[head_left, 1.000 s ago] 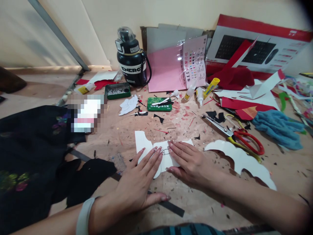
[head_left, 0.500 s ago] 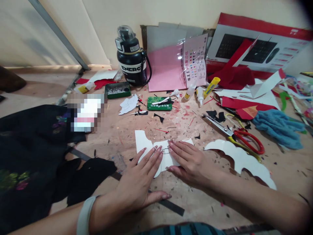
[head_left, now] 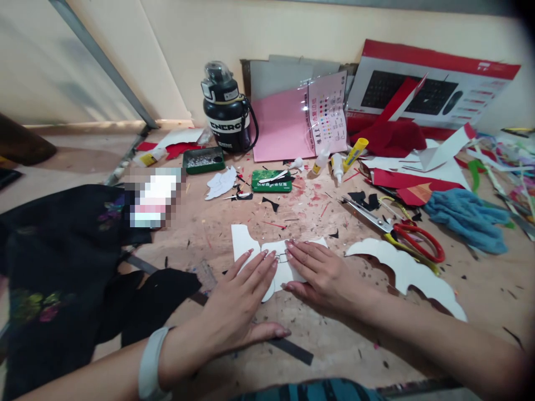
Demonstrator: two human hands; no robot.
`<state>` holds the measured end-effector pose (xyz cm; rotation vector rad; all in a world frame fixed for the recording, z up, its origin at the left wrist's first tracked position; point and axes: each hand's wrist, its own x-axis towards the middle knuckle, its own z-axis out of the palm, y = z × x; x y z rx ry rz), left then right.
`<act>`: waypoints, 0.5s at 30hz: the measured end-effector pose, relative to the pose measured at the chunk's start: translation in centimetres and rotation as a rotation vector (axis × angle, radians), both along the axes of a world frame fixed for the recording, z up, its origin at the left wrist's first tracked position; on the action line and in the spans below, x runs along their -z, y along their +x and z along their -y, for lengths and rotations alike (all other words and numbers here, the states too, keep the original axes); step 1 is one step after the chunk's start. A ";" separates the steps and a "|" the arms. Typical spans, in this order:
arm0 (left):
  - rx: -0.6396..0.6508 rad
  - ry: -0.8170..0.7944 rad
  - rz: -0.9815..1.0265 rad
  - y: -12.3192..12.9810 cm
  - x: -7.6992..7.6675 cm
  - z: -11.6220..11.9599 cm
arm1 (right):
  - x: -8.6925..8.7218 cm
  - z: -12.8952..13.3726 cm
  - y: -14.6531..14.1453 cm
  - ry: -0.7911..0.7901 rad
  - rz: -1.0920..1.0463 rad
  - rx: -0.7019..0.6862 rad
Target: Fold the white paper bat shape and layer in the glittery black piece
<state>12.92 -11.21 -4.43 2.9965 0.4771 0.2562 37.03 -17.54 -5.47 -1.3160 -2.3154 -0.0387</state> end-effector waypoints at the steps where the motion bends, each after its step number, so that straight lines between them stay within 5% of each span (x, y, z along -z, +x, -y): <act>1: 0.007 0.001 -0.002 0.0 -0.2 -0.1 | 0.0 0.0 0.0 0.011 0.002 0.000; 15: -0.002 -0.119 -0.059 0.6 -1.7 -1.2 | -0.3 -0.4 0.0 0.035 0.022 -0.014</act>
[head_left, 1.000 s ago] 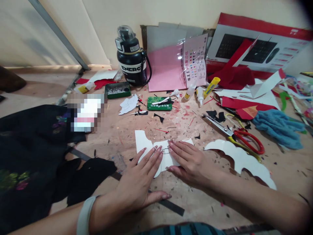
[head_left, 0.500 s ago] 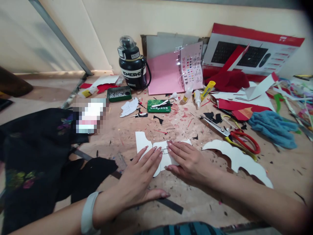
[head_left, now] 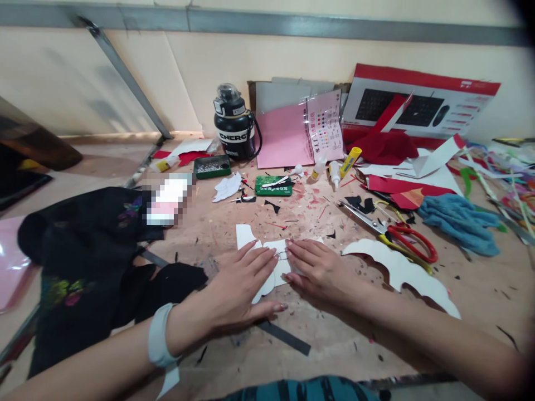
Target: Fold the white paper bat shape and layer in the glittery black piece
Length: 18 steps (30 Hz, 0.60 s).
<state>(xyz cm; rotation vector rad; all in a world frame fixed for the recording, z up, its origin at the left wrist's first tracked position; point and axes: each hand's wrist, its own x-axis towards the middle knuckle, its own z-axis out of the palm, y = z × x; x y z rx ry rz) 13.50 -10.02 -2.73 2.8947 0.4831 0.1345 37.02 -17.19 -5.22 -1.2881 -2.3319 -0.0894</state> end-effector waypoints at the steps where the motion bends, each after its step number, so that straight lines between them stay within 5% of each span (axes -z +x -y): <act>1: 0.001 -0.006 -0.012 0.0 -0.1 -0.1 | 0.0 0.0 0.0 -0.005 0.001 0.001; 18: 0.076 0.013 -0.049 0.5 -1.4 -1.2 | 0.0 -0.3 0.0 0.000 0.056 -0.011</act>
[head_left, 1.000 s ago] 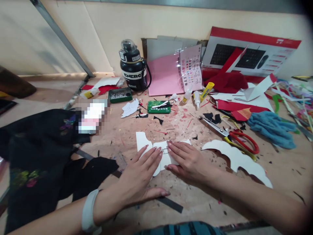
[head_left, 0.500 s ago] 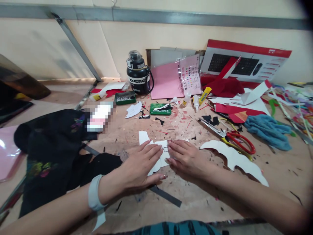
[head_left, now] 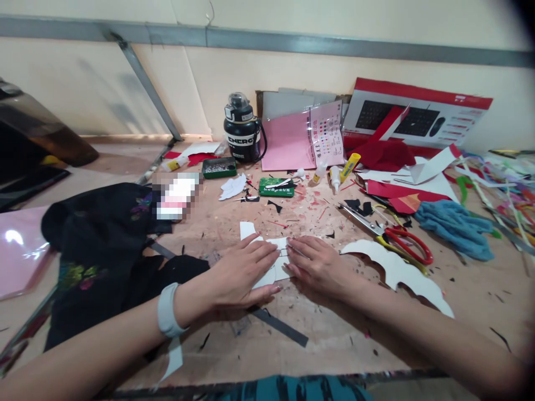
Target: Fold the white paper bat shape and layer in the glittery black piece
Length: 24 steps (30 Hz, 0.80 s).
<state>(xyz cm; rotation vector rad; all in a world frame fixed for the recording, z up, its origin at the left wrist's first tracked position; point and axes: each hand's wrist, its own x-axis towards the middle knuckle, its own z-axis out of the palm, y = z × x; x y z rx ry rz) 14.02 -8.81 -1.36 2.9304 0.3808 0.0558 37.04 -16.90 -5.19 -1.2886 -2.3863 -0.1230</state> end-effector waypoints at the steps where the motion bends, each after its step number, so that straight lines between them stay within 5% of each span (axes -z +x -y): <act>1: 0.002 -0.002 0.002 0.0 0.1 0.0 | 0.1 0.0 0.0 0.000 0.002 -0.001; 24: 0.029 0.046 0.032 -0.3 0.9 0.0 | 0.0 -0.2 0.2 0.057 -0.049 -0.015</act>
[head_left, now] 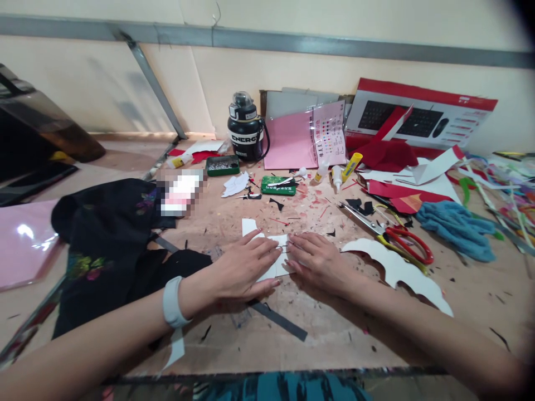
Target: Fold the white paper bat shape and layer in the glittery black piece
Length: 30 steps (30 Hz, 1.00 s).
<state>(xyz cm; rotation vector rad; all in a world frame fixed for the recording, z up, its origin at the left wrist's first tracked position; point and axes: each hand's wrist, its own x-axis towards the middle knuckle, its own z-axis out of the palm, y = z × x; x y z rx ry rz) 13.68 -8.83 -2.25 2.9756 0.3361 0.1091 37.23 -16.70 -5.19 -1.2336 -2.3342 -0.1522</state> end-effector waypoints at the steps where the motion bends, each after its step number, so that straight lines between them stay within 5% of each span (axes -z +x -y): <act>1: 0.001 -0.001 -0.003 0.0 0.0 0.0 | -0.2 -0.1 0.1 0.020 -0.014 0.001; 6: 0.007 -0.005 -0.021 0.3 -0.3 -0.3 | -2.1 0.1 0.8 0.074 -0.097 0.005; 11: 0.038 -0.020 -0.056 0.4 -0.8 -0.9 | -3.2 2.0 -0.2 -0.130 -0.088 -0.057; 15: 0.084 -0.046 -0.061 0.4 -1.1 -1.6 | -2.5 2.9 -2.0 -0.224 0.037 -0.116; 30: 0.153 -0.124 -0.032 1.0 -2.2 -2.6 | -0.2 1.1 -4.9 0.005 0.173 -0.222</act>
